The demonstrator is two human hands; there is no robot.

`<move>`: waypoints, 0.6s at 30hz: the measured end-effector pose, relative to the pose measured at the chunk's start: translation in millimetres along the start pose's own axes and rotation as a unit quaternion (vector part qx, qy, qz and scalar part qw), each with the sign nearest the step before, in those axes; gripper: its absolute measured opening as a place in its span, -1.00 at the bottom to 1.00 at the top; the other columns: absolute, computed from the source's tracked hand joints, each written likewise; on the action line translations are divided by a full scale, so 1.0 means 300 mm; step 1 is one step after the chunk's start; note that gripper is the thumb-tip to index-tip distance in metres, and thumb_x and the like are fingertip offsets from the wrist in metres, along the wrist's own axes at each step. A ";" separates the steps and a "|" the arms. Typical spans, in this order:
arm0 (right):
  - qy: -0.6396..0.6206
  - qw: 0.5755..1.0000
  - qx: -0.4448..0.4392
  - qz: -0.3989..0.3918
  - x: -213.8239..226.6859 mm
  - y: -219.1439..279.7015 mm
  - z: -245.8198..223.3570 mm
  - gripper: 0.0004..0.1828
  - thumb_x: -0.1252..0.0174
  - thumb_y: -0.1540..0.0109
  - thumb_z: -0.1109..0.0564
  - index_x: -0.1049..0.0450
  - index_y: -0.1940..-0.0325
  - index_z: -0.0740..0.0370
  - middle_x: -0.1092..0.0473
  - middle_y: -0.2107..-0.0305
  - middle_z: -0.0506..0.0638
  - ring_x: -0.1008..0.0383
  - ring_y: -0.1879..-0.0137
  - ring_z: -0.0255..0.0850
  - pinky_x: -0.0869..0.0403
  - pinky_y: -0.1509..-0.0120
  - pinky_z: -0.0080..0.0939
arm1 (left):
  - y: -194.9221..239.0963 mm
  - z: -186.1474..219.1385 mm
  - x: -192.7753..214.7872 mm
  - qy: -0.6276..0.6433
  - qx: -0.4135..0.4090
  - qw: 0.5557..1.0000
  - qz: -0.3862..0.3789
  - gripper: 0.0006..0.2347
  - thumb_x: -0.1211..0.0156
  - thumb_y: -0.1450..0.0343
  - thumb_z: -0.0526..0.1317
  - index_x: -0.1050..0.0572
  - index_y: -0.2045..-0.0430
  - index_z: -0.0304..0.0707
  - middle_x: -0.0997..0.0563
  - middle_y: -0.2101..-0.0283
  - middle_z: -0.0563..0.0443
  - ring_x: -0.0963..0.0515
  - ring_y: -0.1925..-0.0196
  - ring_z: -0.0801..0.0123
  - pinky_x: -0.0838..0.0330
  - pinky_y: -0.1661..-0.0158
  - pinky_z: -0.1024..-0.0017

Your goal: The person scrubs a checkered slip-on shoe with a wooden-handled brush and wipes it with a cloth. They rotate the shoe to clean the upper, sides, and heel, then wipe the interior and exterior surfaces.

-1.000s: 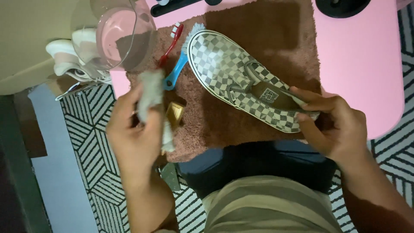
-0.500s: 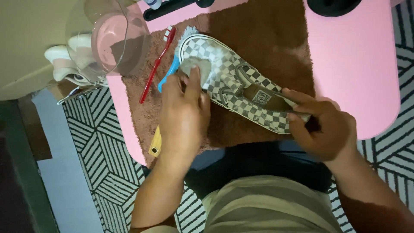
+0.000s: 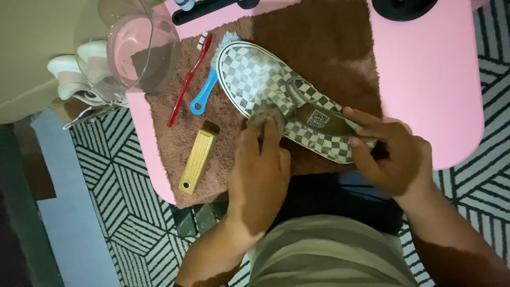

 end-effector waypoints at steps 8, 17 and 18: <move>0.005 1.000 -0.023 -0.009 0.001 0.006 0.001 -0.87 -0.17 -0.38 0.29 -0.37 0.02 0.34 -0.50 -0.19 0.27 -0.10 0.62 -0.43 -0.13 0.51 -0.43 | 0.066 0.104 -0.031 0.141 -0.066 0.987 -0.033 -0.58 -0.14 -0.40 -0.43 -0.35 -0.21 -0.42 -0.41 0.05 -0.39 -0.50 0.13 -0.18 -0.49 0.32 0.08; 0.029 0.999 -0.040 -0.012 0.002 0.012 0.005 -0.88 -0.17 -0.38 0.28 -0.39 0.04 0.34 -0.51 -0.19 0.25 -0.04 0.66 -0.45 -0.10 0.54 -0.43 | 0.004 0.012 0.048 0.118 -0.032 0.992 -0.020 -0.60 -0.29 -0.38 -0.37 -0.52 -0.15 -0.32 -0.53 0.04 -0.34 -0.60 0.17 -0.05 -0.63 0.51 0.25; 0.023 0.999 -0.028 -0.005 0.003 0.009 -0.002 -0.88 -0.18 -0.38 0.30 -0.38 0.04 0.34 -0.51 -0.18 0.28 -0.05 0.66 -0.47 -0.12 0.53 -0.44 | -0.002 -0.008 0.048 0.053 -0.018 0.998 -0.005 -0.61 -0.24 -0.37 -0.34 -0.56 -0.15 -0.25 -0.50 0.07 -0.15 -0.54 0.14 0.05 -0.52 0.62 0.23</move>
Point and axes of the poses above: each hand's wrist, its own y-axis away from the middle knuckle, its own x-axis out of the back of the hand, z = x × y, the point moved 10 cm from there along -y, towards the middle knuckle
